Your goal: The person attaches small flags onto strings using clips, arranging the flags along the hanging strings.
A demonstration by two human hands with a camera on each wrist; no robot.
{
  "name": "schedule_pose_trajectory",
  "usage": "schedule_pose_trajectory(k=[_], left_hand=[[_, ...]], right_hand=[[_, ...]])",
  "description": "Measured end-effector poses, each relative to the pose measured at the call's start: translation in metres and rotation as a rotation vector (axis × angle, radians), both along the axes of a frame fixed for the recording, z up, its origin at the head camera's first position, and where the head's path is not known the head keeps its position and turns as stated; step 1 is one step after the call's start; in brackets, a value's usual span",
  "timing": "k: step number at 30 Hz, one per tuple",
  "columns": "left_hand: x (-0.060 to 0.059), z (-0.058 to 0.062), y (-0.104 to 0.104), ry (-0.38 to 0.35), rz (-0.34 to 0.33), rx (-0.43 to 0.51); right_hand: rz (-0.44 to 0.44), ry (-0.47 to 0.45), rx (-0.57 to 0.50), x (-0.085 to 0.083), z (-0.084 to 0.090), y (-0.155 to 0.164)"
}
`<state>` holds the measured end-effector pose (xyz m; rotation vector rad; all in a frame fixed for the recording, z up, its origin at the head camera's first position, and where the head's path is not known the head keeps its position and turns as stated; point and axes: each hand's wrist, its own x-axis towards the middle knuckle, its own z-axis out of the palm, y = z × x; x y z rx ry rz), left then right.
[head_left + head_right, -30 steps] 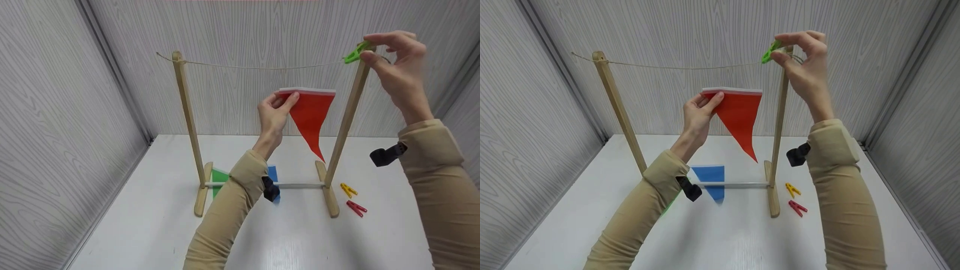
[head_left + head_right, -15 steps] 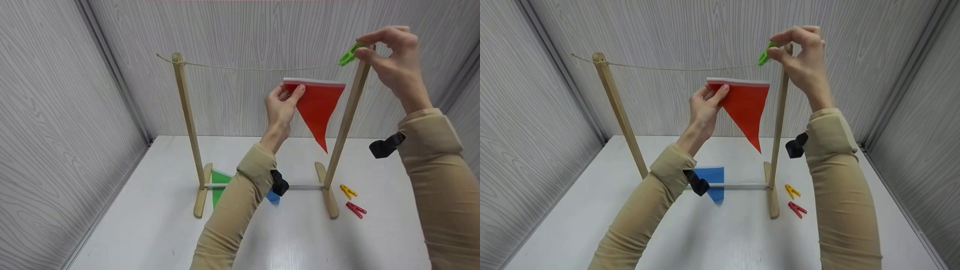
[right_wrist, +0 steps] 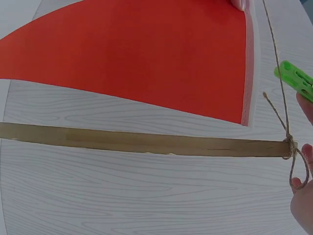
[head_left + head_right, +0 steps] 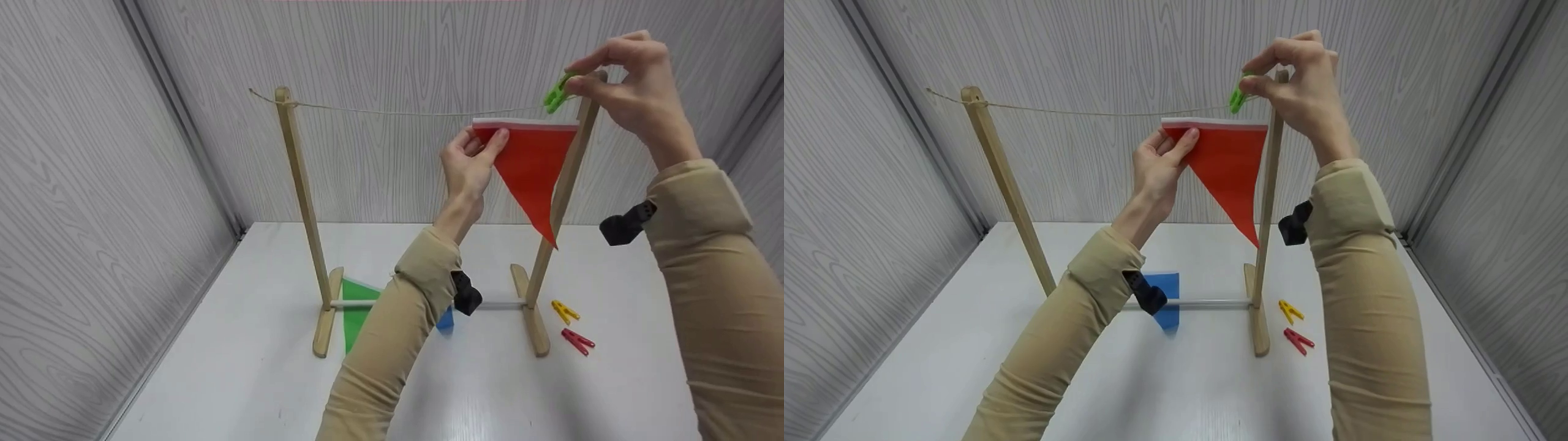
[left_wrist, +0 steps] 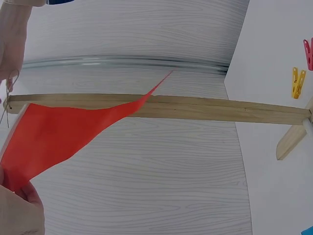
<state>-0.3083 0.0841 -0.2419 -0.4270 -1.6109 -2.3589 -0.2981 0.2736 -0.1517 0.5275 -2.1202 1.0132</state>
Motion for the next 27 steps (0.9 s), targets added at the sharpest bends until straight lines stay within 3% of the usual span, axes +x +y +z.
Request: schedule_pose_trajectory(k=[9, 18, 27], left_hand=[[-0.002, 0.007, 0.007, -0.014, 0.006, 0.062], [-0.002, 0.012, 0.011, -0.038, -0.021, 0.143], [0.0, 0.015, 0.011, -0.037, -0.014, 0.139]], right_hand=[[-0.025, -0.065, 0.019, -0.003, 0.004, -0.004], [-0.012, -0.051, 0.045, -0.002, 0.005, -0.005], [-0.011, -0.047, 0.086, -0.003, 0.003, -0.004]])
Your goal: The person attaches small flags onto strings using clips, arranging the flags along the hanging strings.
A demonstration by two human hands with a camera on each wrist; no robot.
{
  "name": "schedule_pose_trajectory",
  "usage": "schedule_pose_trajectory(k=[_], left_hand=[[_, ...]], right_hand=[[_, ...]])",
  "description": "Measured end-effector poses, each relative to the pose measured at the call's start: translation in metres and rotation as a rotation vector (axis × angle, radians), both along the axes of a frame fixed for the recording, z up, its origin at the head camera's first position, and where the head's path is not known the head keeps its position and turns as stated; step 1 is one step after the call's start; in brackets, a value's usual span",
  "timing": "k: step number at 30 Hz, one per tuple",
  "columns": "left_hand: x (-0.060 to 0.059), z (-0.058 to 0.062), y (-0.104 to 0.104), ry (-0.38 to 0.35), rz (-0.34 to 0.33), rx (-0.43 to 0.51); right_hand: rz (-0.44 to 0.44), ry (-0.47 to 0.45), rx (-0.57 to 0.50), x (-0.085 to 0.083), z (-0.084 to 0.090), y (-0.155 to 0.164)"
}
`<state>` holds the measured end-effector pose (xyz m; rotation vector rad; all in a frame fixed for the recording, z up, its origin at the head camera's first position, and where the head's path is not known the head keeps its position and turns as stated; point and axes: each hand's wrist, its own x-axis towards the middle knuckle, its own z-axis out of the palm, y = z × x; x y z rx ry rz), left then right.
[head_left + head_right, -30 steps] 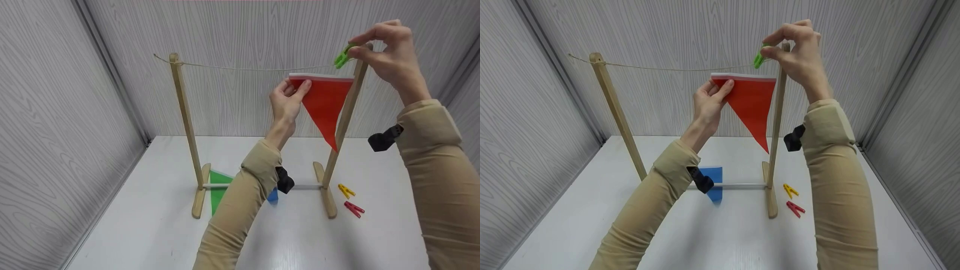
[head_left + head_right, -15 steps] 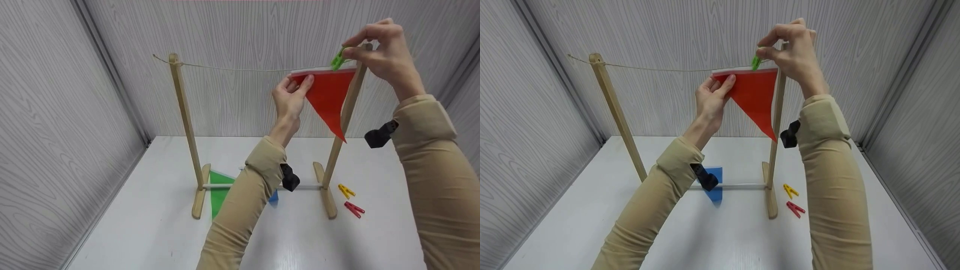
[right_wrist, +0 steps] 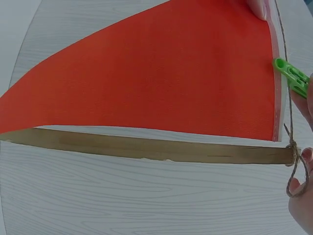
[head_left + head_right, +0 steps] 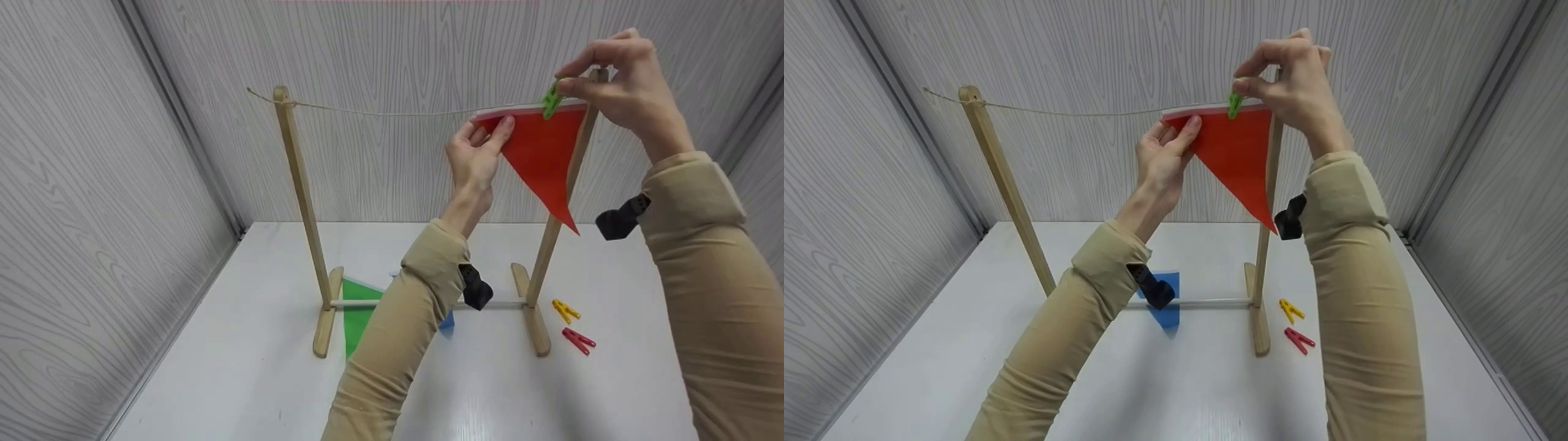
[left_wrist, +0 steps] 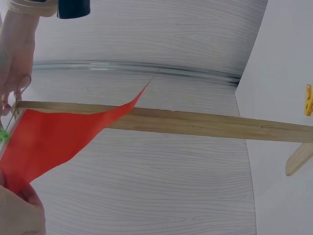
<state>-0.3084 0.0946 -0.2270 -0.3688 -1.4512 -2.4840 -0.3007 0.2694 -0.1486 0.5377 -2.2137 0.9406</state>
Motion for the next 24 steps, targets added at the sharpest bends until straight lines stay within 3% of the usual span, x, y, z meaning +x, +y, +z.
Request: schedule_pose_trajectory(k=[9, 16, 24], left_hand=[[0.0011, 0.0016, 0.0005, 0.01, -0.006, -0.009], [0.0015, 0.001, 0.0018, 0.014, -0.008, -0.03], [0.001, 0.0015, 0.0026, 0.005, -0.013, -0.01]], right_hand=[[-0.012, 0.018, 0.03, 0.0001, -0.0026, 0.0004], [-0.037, -0.038, 0.032, 0.0038, -0.0023, -0.0001], [-0.008, -0.073, 0.044, 0.005, -0.0035, 0.0014]])
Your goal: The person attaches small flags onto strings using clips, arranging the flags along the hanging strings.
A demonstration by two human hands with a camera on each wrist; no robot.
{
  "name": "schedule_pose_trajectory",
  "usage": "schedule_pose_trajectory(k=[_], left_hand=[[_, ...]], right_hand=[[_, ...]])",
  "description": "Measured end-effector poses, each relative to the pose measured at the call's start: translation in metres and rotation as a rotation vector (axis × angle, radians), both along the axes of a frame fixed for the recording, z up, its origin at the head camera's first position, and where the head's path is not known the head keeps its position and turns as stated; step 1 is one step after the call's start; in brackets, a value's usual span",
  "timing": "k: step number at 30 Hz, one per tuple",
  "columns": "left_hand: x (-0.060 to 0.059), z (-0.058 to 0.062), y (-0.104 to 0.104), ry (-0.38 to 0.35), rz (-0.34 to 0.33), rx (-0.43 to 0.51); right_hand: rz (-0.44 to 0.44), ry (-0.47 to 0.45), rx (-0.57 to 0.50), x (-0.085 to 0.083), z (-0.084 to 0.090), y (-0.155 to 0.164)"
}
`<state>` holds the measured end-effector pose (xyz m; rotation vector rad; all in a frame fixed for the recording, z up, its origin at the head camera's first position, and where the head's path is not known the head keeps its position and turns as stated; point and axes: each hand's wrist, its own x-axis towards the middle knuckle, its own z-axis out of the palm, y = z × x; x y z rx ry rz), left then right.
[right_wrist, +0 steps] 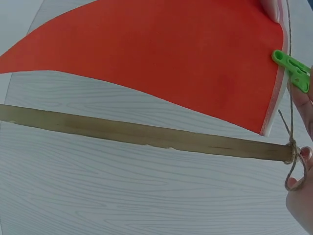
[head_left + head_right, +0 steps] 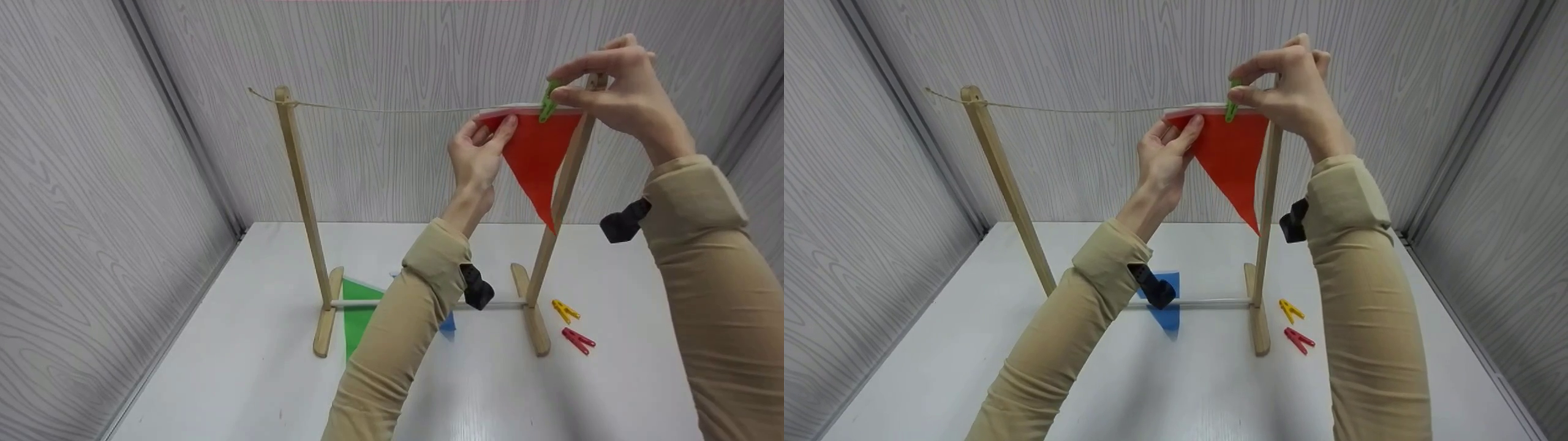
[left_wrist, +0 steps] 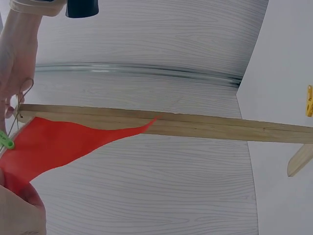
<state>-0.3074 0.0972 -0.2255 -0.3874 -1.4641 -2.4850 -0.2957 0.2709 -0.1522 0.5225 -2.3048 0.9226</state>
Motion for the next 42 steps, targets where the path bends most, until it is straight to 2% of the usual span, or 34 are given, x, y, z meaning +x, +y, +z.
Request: schedule_pose_trajectory(k=[12, 18, 30, 36, 42], left_hand=[[0.0, -0.003, -0.002, -0.013, 0.012, -0.016], [-0.001, -0.003, -0.003, -0.025, 0.006, -0.009], [-0.001, -0.004, -0.01, -0.045, 0.02, -0.013], [-0.001, -0.007, -0.012, -0.055, 0.028, -0.011], [-0.002, -0.012, -0.014, -0.039, 0.001, 0.016]], right_hand=[[0.003, -0.04, -0.025, 0.002, -0.002, 0.002], [-0.04, -0.054, -0.016, 0.001, -0.001, 0.002], [-0.033, -0.022, -0.027, -0.002, -0.003, 0.001], [-0.014, 0.039, -0.069, -0.004, -0.007, 0.001], [0.009, 0.136, -0.088, -0.003, -0.01, 0.0]])
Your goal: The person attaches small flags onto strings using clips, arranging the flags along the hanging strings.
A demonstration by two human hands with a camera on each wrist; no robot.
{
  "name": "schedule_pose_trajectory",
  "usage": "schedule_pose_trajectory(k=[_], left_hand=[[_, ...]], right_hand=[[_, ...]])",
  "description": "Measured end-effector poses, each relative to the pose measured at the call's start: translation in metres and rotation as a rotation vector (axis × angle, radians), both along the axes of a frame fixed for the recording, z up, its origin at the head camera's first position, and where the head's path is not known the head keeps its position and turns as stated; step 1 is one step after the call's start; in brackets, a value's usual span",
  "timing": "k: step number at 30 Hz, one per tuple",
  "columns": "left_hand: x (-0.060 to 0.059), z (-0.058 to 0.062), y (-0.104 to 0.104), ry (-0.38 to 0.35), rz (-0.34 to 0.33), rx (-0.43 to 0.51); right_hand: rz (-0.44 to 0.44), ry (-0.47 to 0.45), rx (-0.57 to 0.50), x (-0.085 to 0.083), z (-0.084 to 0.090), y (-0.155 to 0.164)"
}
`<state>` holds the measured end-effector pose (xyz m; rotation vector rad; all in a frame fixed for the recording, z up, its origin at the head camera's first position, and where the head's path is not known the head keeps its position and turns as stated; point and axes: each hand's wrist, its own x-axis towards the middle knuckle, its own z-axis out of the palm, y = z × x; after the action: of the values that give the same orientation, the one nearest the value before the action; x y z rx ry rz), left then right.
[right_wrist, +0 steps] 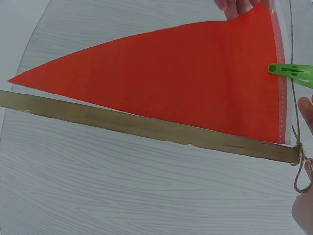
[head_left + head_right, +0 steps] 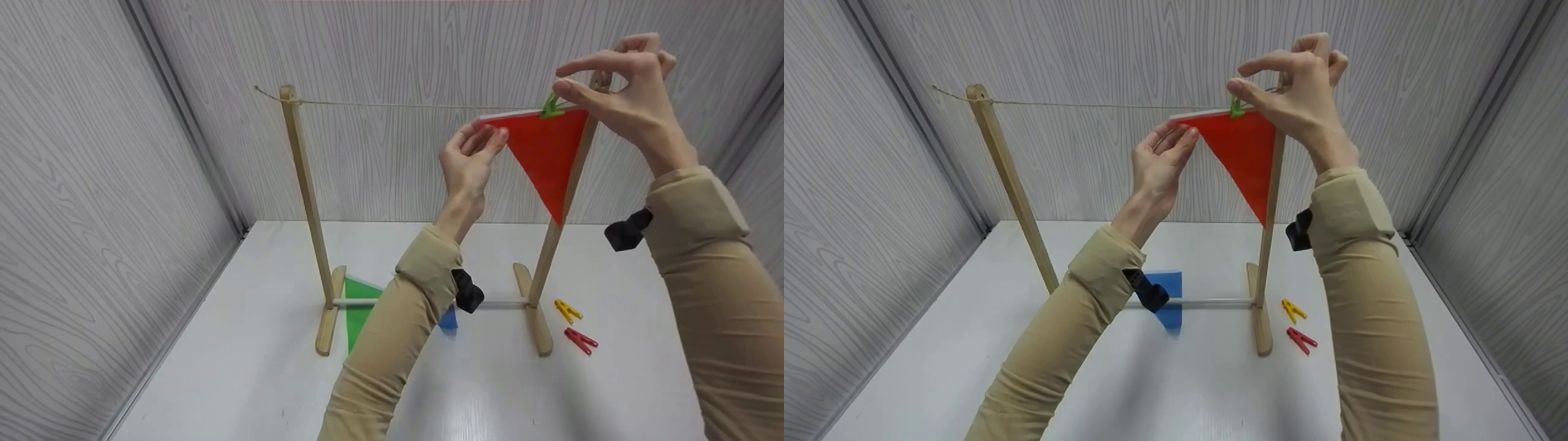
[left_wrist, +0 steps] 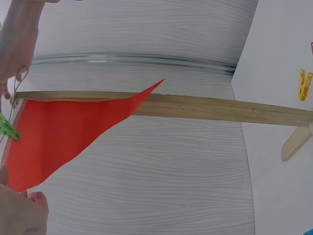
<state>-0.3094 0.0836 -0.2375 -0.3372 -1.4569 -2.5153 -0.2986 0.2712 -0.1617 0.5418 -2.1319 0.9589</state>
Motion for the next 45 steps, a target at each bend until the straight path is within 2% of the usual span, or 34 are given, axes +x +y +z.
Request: schedule_pose_trajectory(k=[9, 16, 23, 33, 40, 45], left_hand=[[-0.001, -0.008, -0.006, -0.015, -0.006, -0.006], [-0.003, -0.018, -0.013, -0.008, 0.033, -0.115], [-0.005, -0.032, -0.017, -0.025, 0.046, -0.186], [-0.004, -0.064, -0.028, -0.035, 0.045, -0.3], [-0.004, -0.091, -0.04, -0.066, 0.032, -0.352], [-0.006, -0.117, -0.051, -0.11, 0.019, -0.345]], right_hand=[[-0.024, 0.125, -0.018, 0.003, -0.007, 0.001], [-0.036, 0.186, -0.044, 0.002, -0.02, -0.001], [-0.087, 0.243, -0.08, -0.002, -0.032, -0.009], [-0.122, 0.346, -0.167, 0.0, -0.057, -0.017], [-0.109, 0.425, -0.301, 0.006, -0.085, -0.032], [-0.077, 0.439, -0.42, 0.015, -0.11, -0.047]])
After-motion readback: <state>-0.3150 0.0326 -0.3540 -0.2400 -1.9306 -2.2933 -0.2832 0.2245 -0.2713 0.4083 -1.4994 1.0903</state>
